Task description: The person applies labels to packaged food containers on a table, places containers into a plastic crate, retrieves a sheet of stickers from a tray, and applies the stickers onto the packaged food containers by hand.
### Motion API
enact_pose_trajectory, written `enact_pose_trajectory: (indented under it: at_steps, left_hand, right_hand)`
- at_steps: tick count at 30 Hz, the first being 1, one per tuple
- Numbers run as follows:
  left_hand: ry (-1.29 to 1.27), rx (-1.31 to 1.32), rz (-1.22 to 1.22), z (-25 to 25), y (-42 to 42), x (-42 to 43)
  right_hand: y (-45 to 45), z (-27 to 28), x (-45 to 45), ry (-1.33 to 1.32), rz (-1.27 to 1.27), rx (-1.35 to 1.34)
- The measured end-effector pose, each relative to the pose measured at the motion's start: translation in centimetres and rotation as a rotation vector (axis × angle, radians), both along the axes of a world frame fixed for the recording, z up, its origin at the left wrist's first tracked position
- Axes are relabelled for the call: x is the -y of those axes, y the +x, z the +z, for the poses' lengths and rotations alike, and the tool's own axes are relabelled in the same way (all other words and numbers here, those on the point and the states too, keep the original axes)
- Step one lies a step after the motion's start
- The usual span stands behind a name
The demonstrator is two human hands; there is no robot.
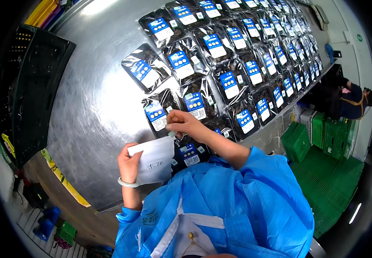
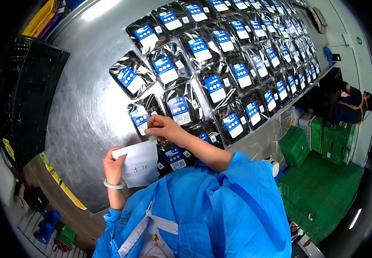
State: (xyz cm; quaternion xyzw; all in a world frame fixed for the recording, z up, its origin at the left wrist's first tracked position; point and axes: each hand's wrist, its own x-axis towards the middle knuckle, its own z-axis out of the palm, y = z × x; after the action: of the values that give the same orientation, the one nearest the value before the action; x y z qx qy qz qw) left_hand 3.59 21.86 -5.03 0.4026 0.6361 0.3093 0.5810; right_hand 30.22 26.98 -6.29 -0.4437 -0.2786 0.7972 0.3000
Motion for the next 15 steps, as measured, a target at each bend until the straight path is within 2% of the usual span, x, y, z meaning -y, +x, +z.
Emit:
enact_pose_trajectory:
  at_steps: [3, 5, 7, 8, 11, 13, 15]
  left_hand:
    - [0.027, 0.000, -0.015, 1.0, 0.3, 0.7]
    - [0.049, -0.018, -0.027, 1.6, 0.7, 1.2]
    - [0.064, -0.064, -0.046, 2.4, 1.2, 1.9]
    - [0.061, -0.059, -0.044, 2.6, 1.4, 2.3]
    - [0.051, -0.060, -0.029, 2.8, 2.1, 3.8]
    - [0.049, -0.087, -0.021, 3.1, 2.5, 4.6]
    - [0.058, -0.110, -0.018, 3.6, 2.8, 5.2]
  right_hand:
    - [2.7, 0.8, 1.1, 0.080, 0.023, 0.029]
    - [6.7, 0.4, -0.3, 0.177, 0.043, 0.226]
    - [11.5, 0.6, -2.1, 0.362, -0.068, 0.484]
    - [13.7, 0.7, -3.2, 0.450, -0.133, 0.520]
    - [20.5, -2.2, -6.2, 0.533, -0.053, 0.682]
    - [22.1, -2.3, -7.5, 0.594, 0.076, 0.863]
    - [22.9, -3.0, -8.7, 0.612, 0.193, 0.937]
